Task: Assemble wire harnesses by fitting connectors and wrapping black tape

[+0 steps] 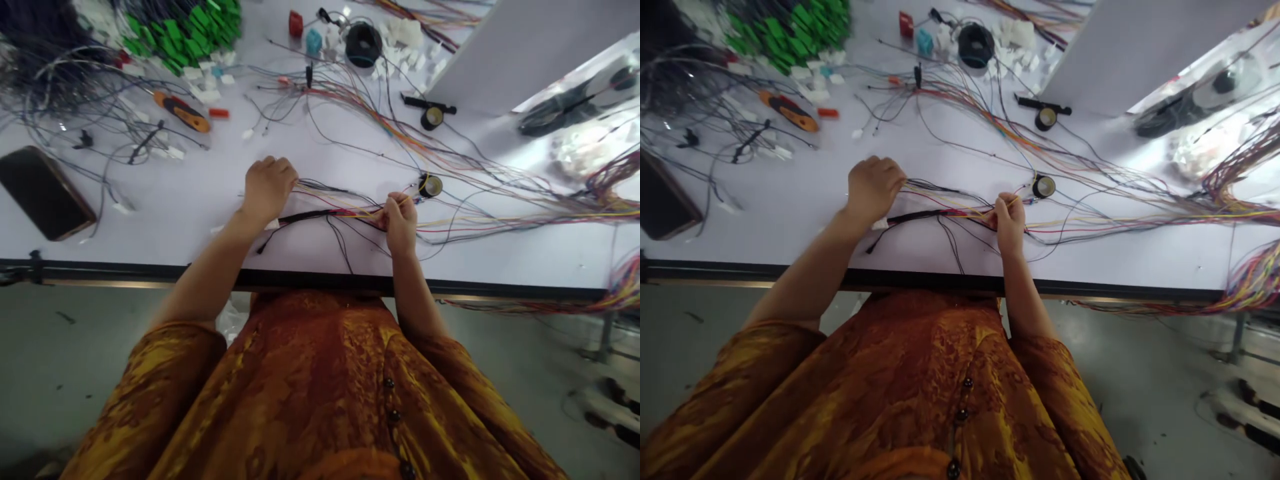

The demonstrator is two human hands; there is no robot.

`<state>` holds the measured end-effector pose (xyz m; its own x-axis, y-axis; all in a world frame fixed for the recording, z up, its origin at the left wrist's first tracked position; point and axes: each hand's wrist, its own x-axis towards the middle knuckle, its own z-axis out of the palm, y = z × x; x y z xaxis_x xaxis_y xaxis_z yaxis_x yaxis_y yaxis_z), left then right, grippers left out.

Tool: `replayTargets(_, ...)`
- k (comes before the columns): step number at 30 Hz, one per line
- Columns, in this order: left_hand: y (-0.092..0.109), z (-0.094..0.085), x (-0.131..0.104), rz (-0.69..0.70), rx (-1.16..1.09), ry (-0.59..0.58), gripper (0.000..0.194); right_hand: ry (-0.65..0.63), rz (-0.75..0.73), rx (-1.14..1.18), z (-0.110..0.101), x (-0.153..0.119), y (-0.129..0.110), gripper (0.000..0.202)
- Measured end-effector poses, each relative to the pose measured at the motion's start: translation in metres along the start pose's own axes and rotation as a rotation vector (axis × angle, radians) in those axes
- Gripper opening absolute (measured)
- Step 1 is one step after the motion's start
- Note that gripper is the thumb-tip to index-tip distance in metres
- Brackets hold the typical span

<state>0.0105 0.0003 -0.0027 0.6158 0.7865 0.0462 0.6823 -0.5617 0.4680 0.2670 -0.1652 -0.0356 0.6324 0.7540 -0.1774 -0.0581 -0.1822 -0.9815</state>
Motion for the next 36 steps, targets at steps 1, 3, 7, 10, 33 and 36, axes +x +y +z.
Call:
replayTargets(1, -0.004, 0.0, 0.0, -0.013, -0.002, 0.04, 0.018, 0.011, 0.022, 0.01, -0.002, 0.0, 0.001, 0.042)
replayTargets(3, -0.011, 0.0, -0.002, -0.014, -0.044, 0.094, 0.019, 0.051, 0.039, 0.013, -0.008, -0.002, 0.001, 0.044)
replayTargets(7, -0.025, 0.001, -0.016, 0.012, -0.134, 0.098, 0.018, 0.261, -0.269, -0.129, -0.009, -0.017, -0.018, 0.034)
replayTargets(10, -0.025, -0.002, -0.025, 0.011, -0.16, 0.102, 0.018, 0.023, -0.442, -0.357, 0.015, -0.017, -0.034, 0.019)
replayTargets(33, -0.052, -0.017, -0.05, -0.225, -0.599, 0.042, 0.021, -0.735, -0.066, -0.305, 0.184, 0.043, -0.066, 0.011)
replayTargets(36, -0.051, -0.011, -0.046, -0.139, -0.53, 0.076, 0.018, -0.846, -0.022, -0.269, 0.175, 0.032, -0.076, 0.009)
